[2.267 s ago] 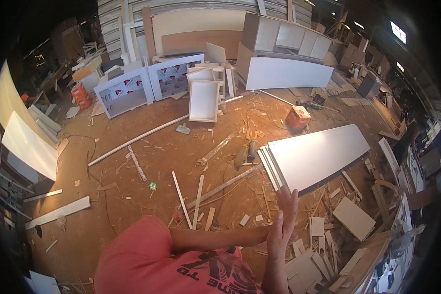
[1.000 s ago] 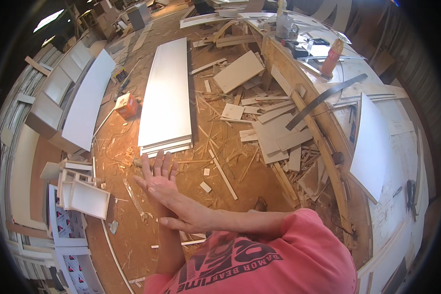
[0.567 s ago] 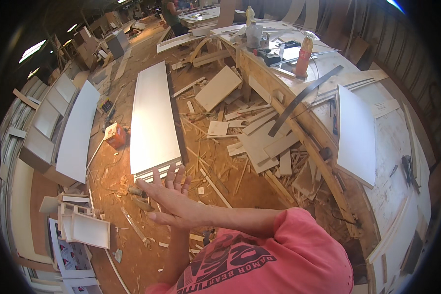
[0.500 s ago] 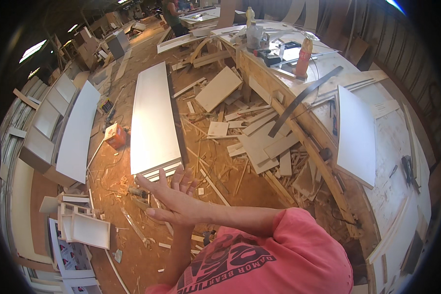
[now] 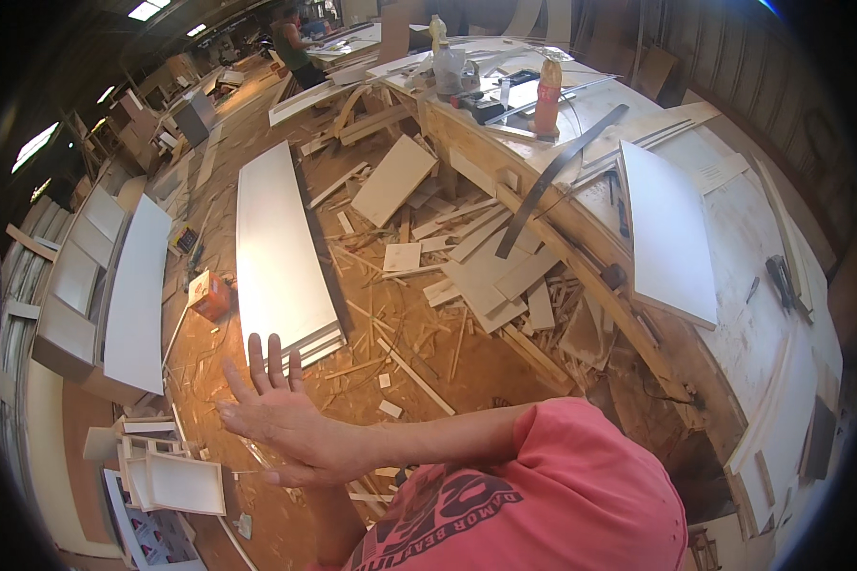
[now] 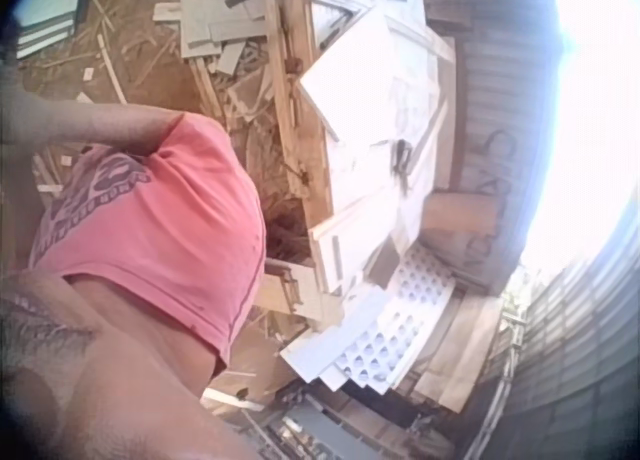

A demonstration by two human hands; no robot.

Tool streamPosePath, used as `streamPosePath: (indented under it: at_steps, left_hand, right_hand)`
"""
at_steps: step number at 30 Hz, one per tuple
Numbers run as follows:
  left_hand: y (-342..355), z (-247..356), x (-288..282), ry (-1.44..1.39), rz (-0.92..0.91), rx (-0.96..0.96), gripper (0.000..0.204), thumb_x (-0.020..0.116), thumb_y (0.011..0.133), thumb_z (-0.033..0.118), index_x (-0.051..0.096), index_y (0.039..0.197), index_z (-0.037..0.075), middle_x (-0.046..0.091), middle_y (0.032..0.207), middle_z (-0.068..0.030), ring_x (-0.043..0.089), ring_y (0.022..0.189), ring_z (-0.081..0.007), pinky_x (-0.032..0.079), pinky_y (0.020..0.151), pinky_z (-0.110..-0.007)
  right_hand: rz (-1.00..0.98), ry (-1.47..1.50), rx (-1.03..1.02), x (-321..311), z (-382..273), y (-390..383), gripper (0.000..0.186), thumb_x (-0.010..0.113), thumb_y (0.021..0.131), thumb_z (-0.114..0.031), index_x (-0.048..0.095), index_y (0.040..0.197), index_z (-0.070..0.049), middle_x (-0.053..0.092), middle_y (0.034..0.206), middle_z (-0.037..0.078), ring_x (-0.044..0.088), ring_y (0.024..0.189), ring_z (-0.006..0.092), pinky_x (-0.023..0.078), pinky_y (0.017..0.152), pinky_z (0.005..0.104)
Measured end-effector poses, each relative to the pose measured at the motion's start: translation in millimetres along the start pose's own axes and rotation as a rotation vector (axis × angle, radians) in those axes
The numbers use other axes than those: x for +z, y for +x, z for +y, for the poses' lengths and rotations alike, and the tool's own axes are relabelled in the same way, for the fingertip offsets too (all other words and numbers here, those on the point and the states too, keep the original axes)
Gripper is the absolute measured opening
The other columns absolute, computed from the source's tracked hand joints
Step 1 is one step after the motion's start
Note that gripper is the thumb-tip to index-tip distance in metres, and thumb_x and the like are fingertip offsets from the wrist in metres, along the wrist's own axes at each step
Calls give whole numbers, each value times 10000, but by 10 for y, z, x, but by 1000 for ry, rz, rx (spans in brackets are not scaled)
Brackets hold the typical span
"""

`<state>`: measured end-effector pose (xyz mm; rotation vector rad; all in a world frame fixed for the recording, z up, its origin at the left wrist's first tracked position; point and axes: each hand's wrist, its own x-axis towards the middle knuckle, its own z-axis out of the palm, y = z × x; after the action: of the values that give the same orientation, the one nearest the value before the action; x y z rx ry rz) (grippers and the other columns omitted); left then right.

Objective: The person applies adhesive from a bottle to a wooden board and a strip of edge banding, then presses the strip onto the edge of the board.

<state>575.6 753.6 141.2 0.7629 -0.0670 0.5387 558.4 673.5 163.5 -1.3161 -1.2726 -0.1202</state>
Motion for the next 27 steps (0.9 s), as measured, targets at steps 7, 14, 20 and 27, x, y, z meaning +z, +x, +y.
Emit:
streamPosePath:
  at_steps: [7,14,20,27]
  left_hand:
    - [47,204,202,42,65,50,856,182,861,760,145,1495,186,352,1431,-194,406,1276,-335,363,1019,-499]
    - [-43,-7,14,17,-75,-69,881,214,834,789,111,1497,217,359,1422,-178,395,1281,-330,350,1030,-514]
    - [-170,-130,-43,102,-112,-74,782,236,898,700,91,1496,216,344,1430,-173,412,1271,-335,342,1039,-515]
    - [-10,18,-38,109,84,-27,789,232,906,688,117,1493,174,343,1432,-189,402,1283,-345,329,1052,-509]
  right_hand:
    - [-33,-4,-20,79,64,-234,723,491,955,-361,120,1497,-58,207,1530,153,216,1406,302,202,1122,419]
    - [-30,-6,21,-58,69,-124,691,469,951,-345,165,1478,-19,210,1511,209,188,1403,342,150,1131,446]
    - [-8,-79,71,-91,148,-148,694,460,952,-369,171,1473,-14,198,1512,224,174,1404,348,108,1132,439]
    - [-72,76,107,-26,87,-80,674,478,954,-341,197,1464,1,214,1507,211,196,1400,335,162,1132,423]
